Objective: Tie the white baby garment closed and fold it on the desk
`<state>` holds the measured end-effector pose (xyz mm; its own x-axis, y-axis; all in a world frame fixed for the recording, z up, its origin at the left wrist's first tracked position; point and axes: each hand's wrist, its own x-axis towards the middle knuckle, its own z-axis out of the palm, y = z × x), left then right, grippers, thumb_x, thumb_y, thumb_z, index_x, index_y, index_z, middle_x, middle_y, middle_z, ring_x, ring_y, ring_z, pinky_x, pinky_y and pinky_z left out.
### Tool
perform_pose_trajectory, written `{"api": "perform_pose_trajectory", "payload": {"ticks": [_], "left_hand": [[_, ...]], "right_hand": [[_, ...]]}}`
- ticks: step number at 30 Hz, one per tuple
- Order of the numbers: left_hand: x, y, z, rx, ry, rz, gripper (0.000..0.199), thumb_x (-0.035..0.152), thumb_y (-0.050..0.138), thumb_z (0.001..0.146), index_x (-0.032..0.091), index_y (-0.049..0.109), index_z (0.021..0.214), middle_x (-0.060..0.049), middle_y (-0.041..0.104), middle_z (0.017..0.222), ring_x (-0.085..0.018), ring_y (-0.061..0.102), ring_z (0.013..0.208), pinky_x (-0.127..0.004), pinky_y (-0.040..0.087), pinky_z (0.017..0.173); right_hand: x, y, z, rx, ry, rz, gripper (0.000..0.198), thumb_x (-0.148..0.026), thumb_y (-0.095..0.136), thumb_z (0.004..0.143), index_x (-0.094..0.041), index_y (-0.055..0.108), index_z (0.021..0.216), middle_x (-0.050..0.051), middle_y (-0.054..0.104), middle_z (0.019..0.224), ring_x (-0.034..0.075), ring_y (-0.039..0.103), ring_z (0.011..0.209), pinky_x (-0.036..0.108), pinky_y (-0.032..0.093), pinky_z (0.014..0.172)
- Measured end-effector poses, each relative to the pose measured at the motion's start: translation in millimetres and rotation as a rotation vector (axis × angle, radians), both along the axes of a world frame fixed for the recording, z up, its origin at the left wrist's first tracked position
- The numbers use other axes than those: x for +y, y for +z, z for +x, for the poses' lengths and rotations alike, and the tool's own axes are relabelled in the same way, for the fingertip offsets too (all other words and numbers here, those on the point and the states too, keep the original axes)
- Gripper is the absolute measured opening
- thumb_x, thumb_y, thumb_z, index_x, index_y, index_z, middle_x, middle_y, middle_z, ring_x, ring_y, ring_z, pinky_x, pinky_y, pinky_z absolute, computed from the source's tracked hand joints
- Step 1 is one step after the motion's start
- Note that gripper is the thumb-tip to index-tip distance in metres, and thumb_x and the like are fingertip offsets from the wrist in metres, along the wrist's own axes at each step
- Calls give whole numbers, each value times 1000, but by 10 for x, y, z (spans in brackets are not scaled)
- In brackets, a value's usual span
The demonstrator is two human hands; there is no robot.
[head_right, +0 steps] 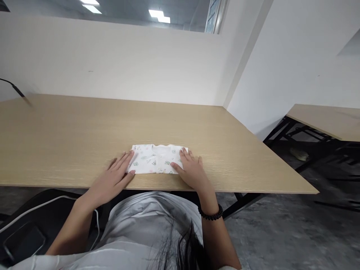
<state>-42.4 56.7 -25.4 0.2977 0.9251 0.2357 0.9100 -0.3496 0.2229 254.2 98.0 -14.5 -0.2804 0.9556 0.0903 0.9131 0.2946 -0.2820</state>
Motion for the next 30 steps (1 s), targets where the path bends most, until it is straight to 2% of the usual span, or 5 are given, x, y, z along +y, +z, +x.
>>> {"api": "perform_pose_trajectory", "payload": {"ticks": [5,13,23,26,30], "left_hand": [[-64,54,118,4,-95,104,78,53,35,100,14,1,159,-14,17,164,-28,9,152,-53,13,122],[-81,65,85,106,-368,61,70,50,50,96,20,28,155,-13,39,156,-27,36,144,-49,24,119],[-338,352,-276,-360,-586,212,31,11,56,92,25,66,116,-4,75,104,-16,70,91,-25,52,84],[-469,485,-233,-599,-650,133,20,17,65,88,24,68,107,-3,77,89,-15,71,83,-23,53,78],[-529,536,-92,-735,-1116,-378,41,56,67,83,22,70,107,-6,76,73,-17,69,63,-24,52,65]], "right_hand": [[-42,-12,-27,-11,6,73,81,-67,22,97,-14,14,159,16,15,164,33,10,152,64,12,116],[-339,5,177,11,293,40,93,-73,59,80,-24,32,154,13,31,160,33,25,148,58,22,116],[-693,234,445,550,526,152,24,-21,58,95,-24,71,115,7,74,96,20,67,88,34,51,82],[-767,362,497,706,653,-49,22,-25,63,92,-20,72,111,9,74,93,19,67,83,29,52,74],[-718,297,432,681,1206,-499,44,-45,76,80,-13,71,109,14,74,94,21,71,85,26,53,76]]}}
